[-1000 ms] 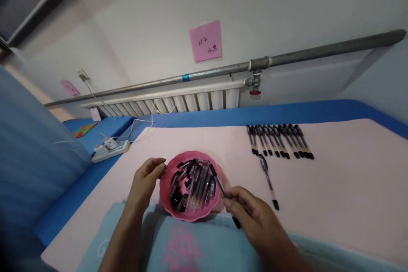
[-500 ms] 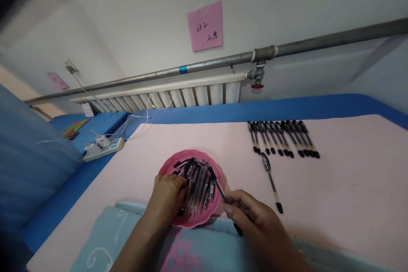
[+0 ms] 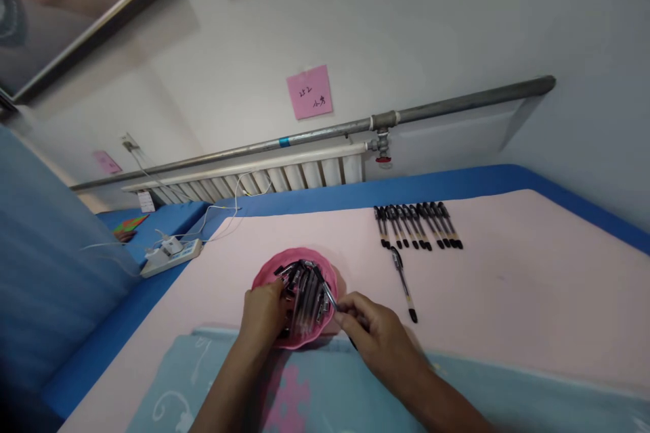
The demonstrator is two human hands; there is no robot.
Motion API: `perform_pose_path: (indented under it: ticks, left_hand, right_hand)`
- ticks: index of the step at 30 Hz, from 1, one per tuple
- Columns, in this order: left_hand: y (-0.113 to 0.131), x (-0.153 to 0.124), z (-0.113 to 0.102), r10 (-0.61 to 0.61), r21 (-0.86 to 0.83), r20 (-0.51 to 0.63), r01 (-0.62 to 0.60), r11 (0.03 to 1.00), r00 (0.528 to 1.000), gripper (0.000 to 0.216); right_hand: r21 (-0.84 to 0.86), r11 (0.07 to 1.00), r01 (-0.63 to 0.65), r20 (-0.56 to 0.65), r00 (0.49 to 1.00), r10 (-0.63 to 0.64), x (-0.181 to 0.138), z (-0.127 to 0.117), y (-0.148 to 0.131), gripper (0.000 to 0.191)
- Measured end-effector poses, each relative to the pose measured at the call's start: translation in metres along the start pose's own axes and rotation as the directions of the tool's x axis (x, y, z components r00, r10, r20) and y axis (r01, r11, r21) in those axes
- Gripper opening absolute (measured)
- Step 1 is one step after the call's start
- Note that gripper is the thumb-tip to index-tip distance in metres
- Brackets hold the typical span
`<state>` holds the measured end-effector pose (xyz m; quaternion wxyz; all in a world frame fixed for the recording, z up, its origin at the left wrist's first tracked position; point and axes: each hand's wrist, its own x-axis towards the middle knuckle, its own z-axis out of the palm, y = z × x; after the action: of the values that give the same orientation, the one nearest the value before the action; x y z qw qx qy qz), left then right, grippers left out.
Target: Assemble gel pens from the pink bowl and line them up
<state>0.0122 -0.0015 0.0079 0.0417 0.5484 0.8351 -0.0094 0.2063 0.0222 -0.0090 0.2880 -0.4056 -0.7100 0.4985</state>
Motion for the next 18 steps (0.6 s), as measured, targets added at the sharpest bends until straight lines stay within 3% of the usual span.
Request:
perform_pose_path:
  ticks: [8, 13, 18]
  left_hand:
    - [-0.012, -0.004, -0.012, 0.038, -0.061, -0.066, -0.042, 0.997, 0.997, 0.026]
    - [-0.004, 0.003, -0.004, 0.098, -0.111, -0.049, -0.103, 0.988, 0.994, 0.018]
    - [-0.001, 0.007, 0.003, 0.065, -0.194, -0.059, -0.075, 0.978, 0.996, 0.019]
  right_hand:
    - [0.044, 0.996, 0.076, -0.027, 0.997, -0.075, -0.004, 0.002, -0.012, 0.017]
    - [0.048, 0.996, 0.076, -0.024, 0.997, -0.075, -0.004, 0.002, -0.012, 0.016]
    - [0.041, 0.996, 0.075, -0.005, 0.997, -0.074, -0.002, 0.003, -0.008, 0.017]
